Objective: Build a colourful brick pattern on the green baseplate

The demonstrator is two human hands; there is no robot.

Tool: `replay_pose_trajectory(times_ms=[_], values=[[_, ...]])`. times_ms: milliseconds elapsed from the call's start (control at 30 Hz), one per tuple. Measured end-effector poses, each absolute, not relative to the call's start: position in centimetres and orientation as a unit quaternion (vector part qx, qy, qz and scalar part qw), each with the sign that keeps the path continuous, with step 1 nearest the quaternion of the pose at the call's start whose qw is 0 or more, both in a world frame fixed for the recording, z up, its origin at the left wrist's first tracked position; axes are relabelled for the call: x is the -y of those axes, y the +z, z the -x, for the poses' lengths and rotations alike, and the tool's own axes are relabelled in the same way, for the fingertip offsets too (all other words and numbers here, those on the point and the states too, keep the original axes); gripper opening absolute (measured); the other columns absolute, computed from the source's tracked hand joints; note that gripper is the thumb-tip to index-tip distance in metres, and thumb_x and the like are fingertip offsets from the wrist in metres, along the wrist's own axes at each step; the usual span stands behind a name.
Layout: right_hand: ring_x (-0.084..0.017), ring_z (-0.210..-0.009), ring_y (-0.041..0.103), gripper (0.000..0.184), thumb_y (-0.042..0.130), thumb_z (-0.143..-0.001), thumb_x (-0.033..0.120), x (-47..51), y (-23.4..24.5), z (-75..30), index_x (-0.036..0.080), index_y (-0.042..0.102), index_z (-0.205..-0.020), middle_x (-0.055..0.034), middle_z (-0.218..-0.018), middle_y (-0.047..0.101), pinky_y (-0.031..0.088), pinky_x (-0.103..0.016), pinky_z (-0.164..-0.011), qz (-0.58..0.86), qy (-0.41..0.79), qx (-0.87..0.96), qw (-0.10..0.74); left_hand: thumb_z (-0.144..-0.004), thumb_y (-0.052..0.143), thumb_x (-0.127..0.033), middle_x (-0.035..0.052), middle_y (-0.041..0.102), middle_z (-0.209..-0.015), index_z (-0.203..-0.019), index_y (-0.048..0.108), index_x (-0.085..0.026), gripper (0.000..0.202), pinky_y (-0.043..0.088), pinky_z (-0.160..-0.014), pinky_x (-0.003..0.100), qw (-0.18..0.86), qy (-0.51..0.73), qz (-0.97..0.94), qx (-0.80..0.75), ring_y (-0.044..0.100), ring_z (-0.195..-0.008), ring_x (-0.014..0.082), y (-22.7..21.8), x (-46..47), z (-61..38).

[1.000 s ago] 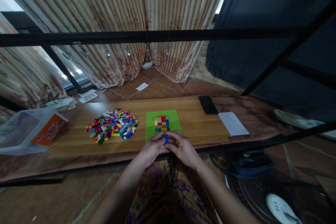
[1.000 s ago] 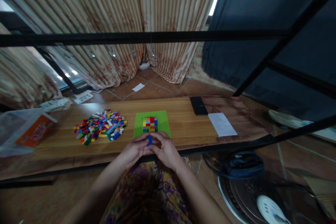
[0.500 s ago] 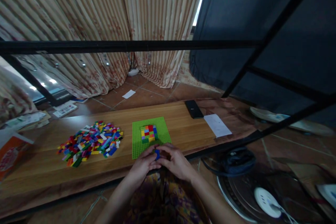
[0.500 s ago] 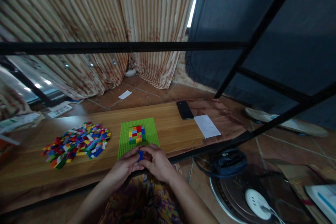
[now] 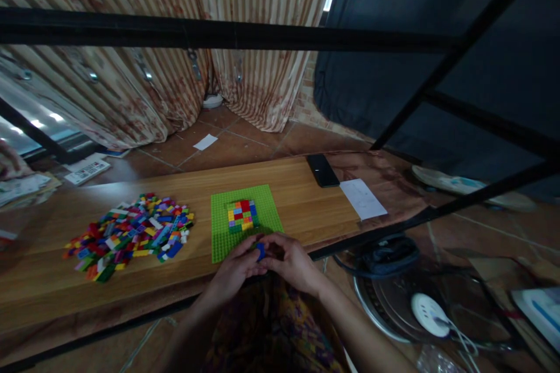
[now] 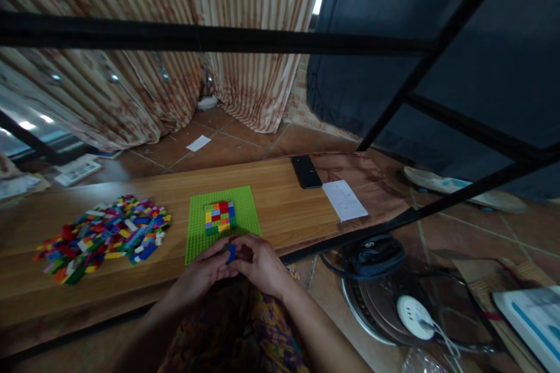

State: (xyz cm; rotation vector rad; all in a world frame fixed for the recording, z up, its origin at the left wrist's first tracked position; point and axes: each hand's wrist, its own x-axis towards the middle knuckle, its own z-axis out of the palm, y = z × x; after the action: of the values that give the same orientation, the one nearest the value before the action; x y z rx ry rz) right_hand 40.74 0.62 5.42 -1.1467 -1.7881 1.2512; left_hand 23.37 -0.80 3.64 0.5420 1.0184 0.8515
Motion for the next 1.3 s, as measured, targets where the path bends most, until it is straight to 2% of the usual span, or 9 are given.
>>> replay_pose_trajectory(times_ms=[100, 233, 333, 500, 733, 933, 1300], values=[[-0.016, -0.091, 0.063, 0.027, 0.074, -0.076, 0.027, -0.9, 5.3, -40.5, 0.022, 0.065, -0.101, -0.0011, -0.099, 0.066, 0.05, -0.028, -0.081, 0.428, 0.537, 0.639, 0.347, -0.07, 0.078, -0.037, 0.0123, 0.064, -0.124, -0.123, 0.062, -0.02, 0.058, 0.053, -0.082, 0.035, 0.758, 0.393, -0.241, -0.462, 0.068, -0.092, 0.0213, 3.8, 0.6, -23.4], [-0.014, -0.079, 0.065, 0.03, 0.073, -0.076, 0.029, -0.9, 5.0, -40.2, 0.022, 0.063, -0.103, -0.0001, -0.096, 0.066, 0.055, -0.027, -0.071, 0.392, 0.633, 0.557, 0.367, -0.071, 0.078, -0.035, 0.012, 0.067, -0.119, -0.123, 0.062, -0.019, 0.056, 0.053, -0.081, 0.034, 0.766, 0.401, -0.222, -0.451, 0.068, -0.085, 0.0193, 4.0, 0.5, -23.5], [-0.013, -0.073, 0.066, 0.031, 0.073, -0.076, 0.028, -0.8, 4.7, -39.9, 0.023, 0.062, -0.104, 0.001, -0.093, 0.067, 0.056, -0.028, -0.07, 0.382, 0.652, 0.533, 0.381, -0.072, 0.077, -0.032, 0.0133, 0.066, -0.12, -0.125, 0.061, -0.019, 0.057, 0.053, -0.081, 0.035, 0.768, 0.409, -0.209, -0.447, 0.068, -0.085, 0.0195, 4.0, 0.5, -23.5], [-0.015, -0.08, 0.068, 0.031, 0.072, -0.077, 0.029, -0.9, 4.4, -39.7, 0.024, 0.063, -0.106, 0.0001, -0.095, 0.069, 0.057, -0.029, -0.074, 0.379, 0.665, 0.518, 0.382, -0.073, 0.077, -0.033, 0.013, 0.07, -0.112, -0.126, 0.061, -0.018, 0.057, 0.053, -0.082, 0.036, 0.769, 0.403, -0.204, -0.453, 0.069, -0.088, 0.0214, 3.8, 0.3, -23.4], [-0.018, -0.1, 0.064, 0.028, 0.07, -0.08, 0.025, -1.8, 4.8, -40.0, 0.025, 0.067, -0.108, -0.0017, -0.106, 0.068, 0.05, -0.032, -0.09, 0.437, 0.552, 0.61, 0.363, -0.07, 0.079, -0.035, 0.0117, 0.071, -0.109, -0.127, 0.058, -0.018, 0.063, 0.054, -0.087, 0.039, 0.766, 0.409, -0.187, -0.46, 0.07, -0.086, 0.0216, 3.9, -0.2, -23.7], [-0.017, -0.096, 0.061, 0.026, 0.067, -0.083, 0.025, -2.6, 4.7, -40.3, 0.024, 0.067, -0.108, -0.0026, -0.101, 0.067, 0.048, -0.032, -0.088, 0.475, 0.475, 0.646, 0.363, -0.071, 0.076, -0.04, 0.0123, 0.074, -0.098, -0.132, 0.053, -0.014, 0.07, 0.054, -0.085, 0.036, 0.724, 0.385, -0.237, -0.521, 0.072, -0.084, 0.0227, 4.9, -0.4, -23.1], [-0.018, -0.096, 0.062, 0.029, 0.065, -0.082, 0.026, -4.3, 3.2, -40.8, 0.024, 0.065, -0.111, -0.0044, -0.104, 0.067, 0.049, -0.034, -0.089, 0.524, 0.427, 0.624, 0.393, -0.067, 0.074, -0.046, 0.0071, 0.073, -0.09, -0.11, 0.066, -0.015, 0.053, 0.054, -0.079, 0.032, 0.623, 0.385, -0.331, -0.594, 0.068, -0.078, 0.0198, 6.0, -1.4, -21.6]])
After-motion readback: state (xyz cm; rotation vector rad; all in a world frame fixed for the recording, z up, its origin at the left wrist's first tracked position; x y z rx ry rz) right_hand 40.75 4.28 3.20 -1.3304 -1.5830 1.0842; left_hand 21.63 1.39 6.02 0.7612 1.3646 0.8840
